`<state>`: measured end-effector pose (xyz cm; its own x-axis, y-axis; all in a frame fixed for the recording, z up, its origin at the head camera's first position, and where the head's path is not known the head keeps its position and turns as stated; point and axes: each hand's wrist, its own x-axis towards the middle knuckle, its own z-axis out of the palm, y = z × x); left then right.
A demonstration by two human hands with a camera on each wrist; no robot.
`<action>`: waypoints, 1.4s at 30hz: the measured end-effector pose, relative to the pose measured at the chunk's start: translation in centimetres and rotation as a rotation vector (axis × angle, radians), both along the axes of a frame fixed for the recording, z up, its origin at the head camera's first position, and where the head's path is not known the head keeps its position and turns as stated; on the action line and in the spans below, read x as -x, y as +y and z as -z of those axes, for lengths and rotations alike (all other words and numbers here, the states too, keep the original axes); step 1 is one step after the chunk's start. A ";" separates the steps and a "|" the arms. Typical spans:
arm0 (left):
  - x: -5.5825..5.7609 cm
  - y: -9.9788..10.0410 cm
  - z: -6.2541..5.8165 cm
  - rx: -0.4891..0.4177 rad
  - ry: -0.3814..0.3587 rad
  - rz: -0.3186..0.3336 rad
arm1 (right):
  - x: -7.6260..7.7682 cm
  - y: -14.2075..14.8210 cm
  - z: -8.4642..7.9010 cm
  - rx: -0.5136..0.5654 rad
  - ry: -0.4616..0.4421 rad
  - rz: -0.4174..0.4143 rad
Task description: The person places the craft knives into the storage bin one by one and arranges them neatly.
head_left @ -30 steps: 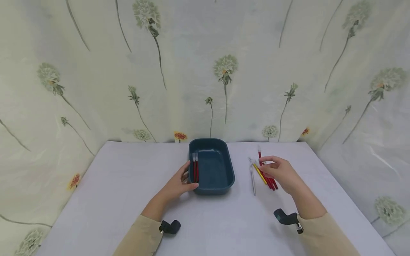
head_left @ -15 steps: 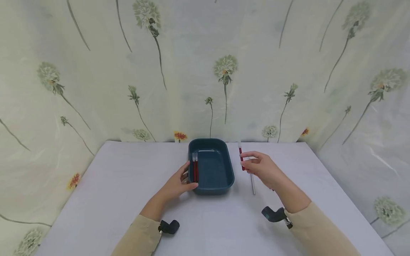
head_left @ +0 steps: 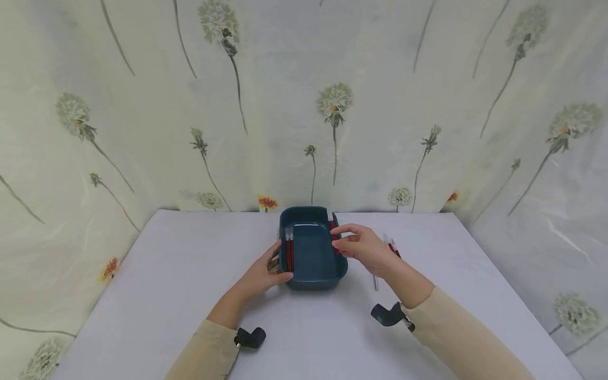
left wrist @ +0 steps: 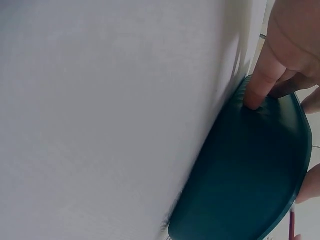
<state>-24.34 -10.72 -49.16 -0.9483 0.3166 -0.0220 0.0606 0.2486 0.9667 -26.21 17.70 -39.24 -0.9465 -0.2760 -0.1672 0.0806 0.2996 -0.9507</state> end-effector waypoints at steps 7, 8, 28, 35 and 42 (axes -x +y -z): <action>-0.1 -0.2 0.0 0.004 -0.001 -0.005 | 0.7 -2.5 1.3 -0.012 -0.031 -0.040; -0.1 -0.2 0.0 0.006 -0.008 -0.008 | 0.8 -2.9 1.6 -0.015 -0.035 -0.044; 0.0 -0.2 -0.2 -0.001 0.008 0.006 | 3.1 -7.0 5.7 -0.091 -0.055 -0.073; 0.0 0.0 -0.3 -0.016 -0.006 0.017 | 3.9 -7.4 6.8 -0.100 -0.065 -0.056; 0.0 0.0 -0.3 0.001 -0.006 0.009 | 4.4 -7.9 7.0 -0.110 -0.081 -0.032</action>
<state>-24.36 -10.71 -48.81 -0.9453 0.3250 -0.0277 0.0572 0.2489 0.9668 -30.63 9.84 -46.24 -0.9197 -0.2821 -0.2732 0.1439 0.4053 -0.9028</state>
